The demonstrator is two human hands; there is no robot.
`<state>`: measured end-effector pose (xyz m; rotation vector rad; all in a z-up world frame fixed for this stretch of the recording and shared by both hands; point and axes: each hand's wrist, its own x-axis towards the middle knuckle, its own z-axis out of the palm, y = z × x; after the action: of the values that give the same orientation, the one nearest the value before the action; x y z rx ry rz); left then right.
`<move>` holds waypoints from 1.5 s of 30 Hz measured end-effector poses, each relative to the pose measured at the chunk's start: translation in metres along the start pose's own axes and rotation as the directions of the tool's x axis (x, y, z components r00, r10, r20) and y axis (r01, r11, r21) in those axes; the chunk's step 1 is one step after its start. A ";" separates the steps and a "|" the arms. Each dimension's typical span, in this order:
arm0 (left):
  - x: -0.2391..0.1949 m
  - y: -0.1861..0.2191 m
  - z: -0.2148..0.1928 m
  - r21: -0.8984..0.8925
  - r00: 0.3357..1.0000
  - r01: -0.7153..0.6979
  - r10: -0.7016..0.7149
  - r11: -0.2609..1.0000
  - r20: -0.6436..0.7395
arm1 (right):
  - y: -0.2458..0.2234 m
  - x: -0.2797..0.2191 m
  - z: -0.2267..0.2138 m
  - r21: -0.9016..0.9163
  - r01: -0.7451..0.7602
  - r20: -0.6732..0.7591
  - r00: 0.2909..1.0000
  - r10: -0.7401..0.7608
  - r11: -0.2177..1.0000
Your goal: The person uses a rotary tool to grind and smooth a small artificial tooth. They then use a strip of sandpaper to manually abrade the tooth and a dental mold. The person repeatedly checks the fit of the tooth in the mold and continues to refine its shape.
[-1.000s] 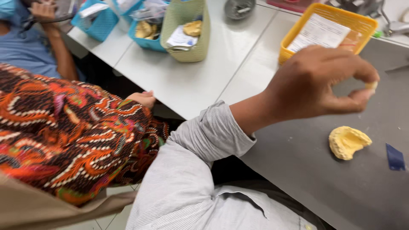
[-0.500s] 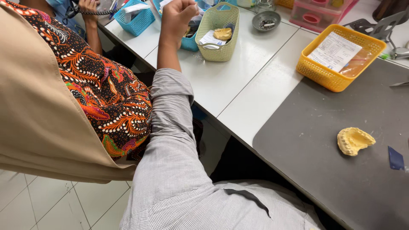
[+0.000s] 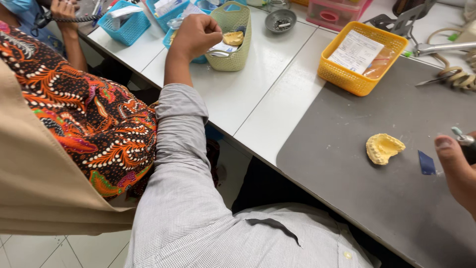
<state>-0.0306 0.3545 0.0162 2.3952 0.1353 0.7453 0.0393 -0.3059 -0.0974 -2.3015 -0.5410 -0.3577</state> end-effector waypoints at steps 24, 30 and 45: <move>-0.072 0.198 0.079 -0.820 0.899 -0.435 0.235 0.372 -0.370 | -0.141 0.009 -0.050 -0.388 0.038 -0.083 0.994 -0.076 0.921; -0.098 0.282 0.181 -0.805 0.849 -0.291 0.528 0.517 0.033 | -0.165 0.011 -0.056 -0.173 0.162 -0.024 0.985 -0.168 0.972; -0.098 0.253 0.223 -0.859 0.850 0.102 0.405 0.502 0.337 | 0.027 -0.009 -0.242 -0.215 -0.727 -0.818 0.498 0.286 0.652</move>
<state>-0.0118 0.0064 -0.0264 1.5123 -0.5795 0.1184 0.0217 -0.4988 0.0503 -2.3972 0.8149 -1.1685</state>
